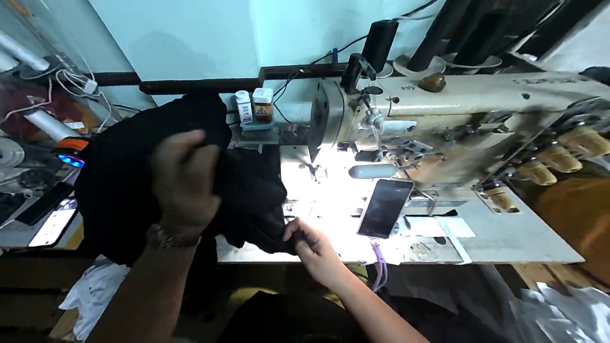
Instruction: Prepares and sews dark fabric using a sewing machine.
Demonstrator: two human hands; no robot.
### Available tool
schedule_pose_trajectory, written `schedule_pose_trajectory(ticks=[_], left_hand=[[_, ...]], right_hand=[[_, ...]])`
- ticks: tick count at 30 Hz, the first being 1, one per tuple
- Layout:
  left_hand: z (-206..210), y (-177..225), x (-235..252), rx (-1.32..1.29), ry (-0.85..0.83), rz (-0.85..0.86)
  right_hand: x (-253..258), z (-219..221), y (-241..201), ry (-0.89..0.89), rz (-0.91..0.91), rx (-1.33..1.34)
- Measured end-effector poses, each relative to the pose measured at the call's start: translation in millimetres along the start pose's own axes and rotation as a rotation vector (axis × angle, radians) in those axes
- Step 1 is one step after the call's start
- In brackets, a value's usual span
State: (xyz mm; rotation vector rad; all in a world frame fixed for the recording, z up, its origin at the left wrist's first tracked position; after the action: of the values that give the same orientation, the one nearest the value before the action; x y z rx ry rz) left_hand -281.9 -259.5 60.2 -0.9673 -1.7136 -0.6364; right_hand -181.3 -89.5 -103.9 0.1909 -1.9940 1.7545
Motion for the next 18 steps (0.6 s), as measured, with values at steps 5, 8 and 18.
schedule_pose_trajectory(ticks=[5,8,18], left_hand=[[129.1,-49.6,-130.2,0.123,-1.139,-0.076],[128.9,-39.3,-147.2,0.130,-1.240,-0.064],[73.3,-0.1,-103.8,-0.360,-0.778,0.045]], right_hand=[[-35.4,-23.9,67.0,-0.003,0.412,-0.204],[-46.2,-22.6,78.9,-0.041,0.468,-0.356],[-25.5,-19.5,46.1,0.080,0.018,-0.915]])
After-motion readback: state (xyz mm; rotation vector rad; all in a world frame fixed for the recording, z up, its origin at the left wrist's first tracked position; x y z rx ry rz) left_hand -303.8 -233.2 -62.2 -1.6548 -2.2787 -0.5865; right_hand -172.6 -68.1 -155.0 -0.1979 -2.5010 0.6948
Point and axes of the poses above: each hand's wrist, its own x-axis towards the middle knuckle, its own z-axis out of the palm, y = z × x, the point moved 7 cm from there along x, towards the middle knuckle, and after that the axes turned 8 degrees about y, right-handed, at the moved point
